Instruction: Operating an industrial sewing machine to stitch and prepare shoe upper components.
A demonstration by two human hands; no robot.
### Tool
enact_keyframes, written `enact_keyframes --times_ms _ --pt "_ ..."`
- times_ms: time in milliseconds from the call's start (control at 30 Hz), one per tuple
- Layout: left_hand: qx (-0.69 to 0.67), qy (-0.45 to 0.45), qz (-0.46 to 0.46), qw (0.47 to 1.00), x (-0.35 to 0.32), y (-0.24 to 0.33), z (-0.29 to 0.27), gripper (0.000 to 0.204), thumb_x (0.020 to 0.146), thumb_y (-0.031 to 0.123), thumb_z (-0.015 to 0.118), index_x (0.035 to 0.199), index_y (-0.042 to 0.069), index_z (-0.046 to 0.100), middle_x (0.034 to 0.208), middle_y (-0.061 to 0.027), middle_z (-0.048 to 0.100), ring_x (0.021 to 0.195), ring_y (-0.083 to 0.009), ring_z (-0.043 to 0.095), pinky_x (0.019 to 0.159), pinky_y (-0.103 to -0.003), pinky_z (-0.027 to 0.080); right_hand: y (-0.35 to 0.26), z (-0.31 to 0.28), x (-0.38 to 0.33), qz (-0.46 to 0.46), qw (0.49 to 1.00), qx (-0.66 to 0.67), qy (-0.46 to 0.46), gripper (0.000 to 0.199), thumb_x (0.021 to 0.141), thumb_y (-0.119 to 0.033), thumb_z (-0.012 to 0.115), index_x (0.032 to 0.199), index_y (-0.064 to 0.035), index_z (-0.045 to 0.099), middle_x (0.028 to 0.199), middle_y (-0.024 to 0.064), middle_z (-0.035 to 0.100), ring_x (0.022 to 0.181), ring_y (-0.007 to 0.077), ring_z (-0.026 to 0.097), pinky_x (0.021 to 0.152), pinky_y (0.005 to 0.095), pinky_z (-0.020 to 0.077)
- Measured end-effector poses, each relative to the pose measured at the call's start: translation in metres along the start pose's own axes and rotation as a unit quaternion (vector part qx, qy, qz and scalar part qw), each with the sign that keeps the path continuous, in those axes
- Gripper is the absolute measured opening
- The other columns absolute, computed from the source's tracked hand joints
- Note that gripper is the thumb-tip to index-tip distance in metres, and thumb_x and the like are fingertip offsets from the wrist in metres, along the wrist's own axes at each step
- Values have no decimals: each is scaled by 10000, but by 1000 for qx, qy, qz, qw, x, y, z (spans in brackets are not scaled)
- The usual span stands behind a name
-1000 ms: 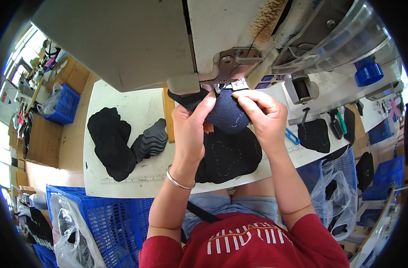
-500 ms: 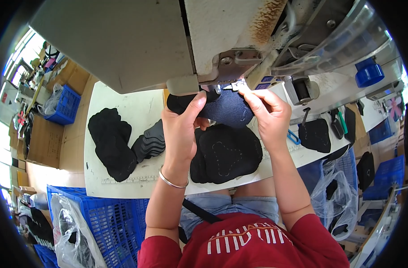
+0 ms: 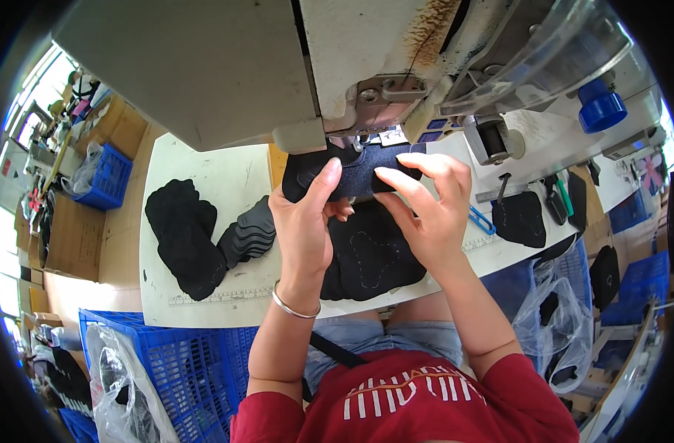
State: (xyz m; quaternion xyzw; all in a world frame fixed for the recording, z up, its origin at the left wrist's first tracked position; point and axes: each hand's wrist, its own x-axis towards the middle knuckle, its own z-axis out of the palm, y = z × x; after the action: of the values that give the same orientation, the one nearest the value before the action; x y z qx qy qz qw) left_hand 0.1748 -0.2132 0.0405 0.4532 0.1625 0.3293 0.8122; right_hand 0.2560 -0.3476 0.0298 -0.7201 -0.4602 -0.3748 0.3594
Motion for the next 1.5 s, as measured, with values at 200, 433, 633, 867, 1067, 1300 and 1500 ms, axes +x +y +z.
enact_keyframes --times_ms 200,433,633,867,1067,1300,1500 --pt "-6 17 -4 1000 0 0 1 101 814 80 689 835 14 616 706 -40 614 496 -120 544 443 -237 436 0 -1 5 -38 999 -18 29 363 601 -115 793 951 -153 704 992 5 596 892 208 510 731 317 457" --pt "5 18 4 1000 -7 0 5 108 827 98 678 846 0 636 718 -47 631 496 -122 553 442 -229 444 4 -1 7 -42 998 -27 41 359 604 -101 790 949 -162 709 947 0 600 869 208 515 713 304 466" --pt "16 20 20 999 -9 -4 4 145 833 112 673 868 -26 645 734 -55 638 488 -123 554 439 -224 446 7 -1 8 -49 997 -33 47 357 603 -97 786 944 -173 715 926 6 597 859 210 514 696 305 471" --pt "17 31 49 998 -13 -5 11 158 833 118 672 874 -32 645 727 -60 639 480 -128 560 438 -224 447 13 1 7 -53 995 -53 58 372 593 -99 788 944 -200 718 885 15 572 849 216 513 668 311 473" --pt "7 34 56 998 -14 -7 14 150 839 115 662 882 -28 646 726 -63 643 477 -128 566 433 -214 445 14 1 8 -44 996 -61 57 371 597 -94 788 946 -197 715 879 16 563 850 221 515 668 313 470" --pt "0 39 44 998 -13 -8 15 152 839 126 667 889 -15 642 733 -58 641 472 -126 561 427 -217 440 9 -6 6 7 1000 -17 22 279 677 -119 755 949 -150 704 876 27 557 854 229 516 673 296 452" --pt "7 34 34 999 -13 -8 17 145 858 152 653 898 18 614 746 -56 632 487 -135 555 442 -230 438 17 -3 9 323 874 364 -15 172 926 -163 530 877 -30 628 839 2 535 767 75 492 705 243 391"
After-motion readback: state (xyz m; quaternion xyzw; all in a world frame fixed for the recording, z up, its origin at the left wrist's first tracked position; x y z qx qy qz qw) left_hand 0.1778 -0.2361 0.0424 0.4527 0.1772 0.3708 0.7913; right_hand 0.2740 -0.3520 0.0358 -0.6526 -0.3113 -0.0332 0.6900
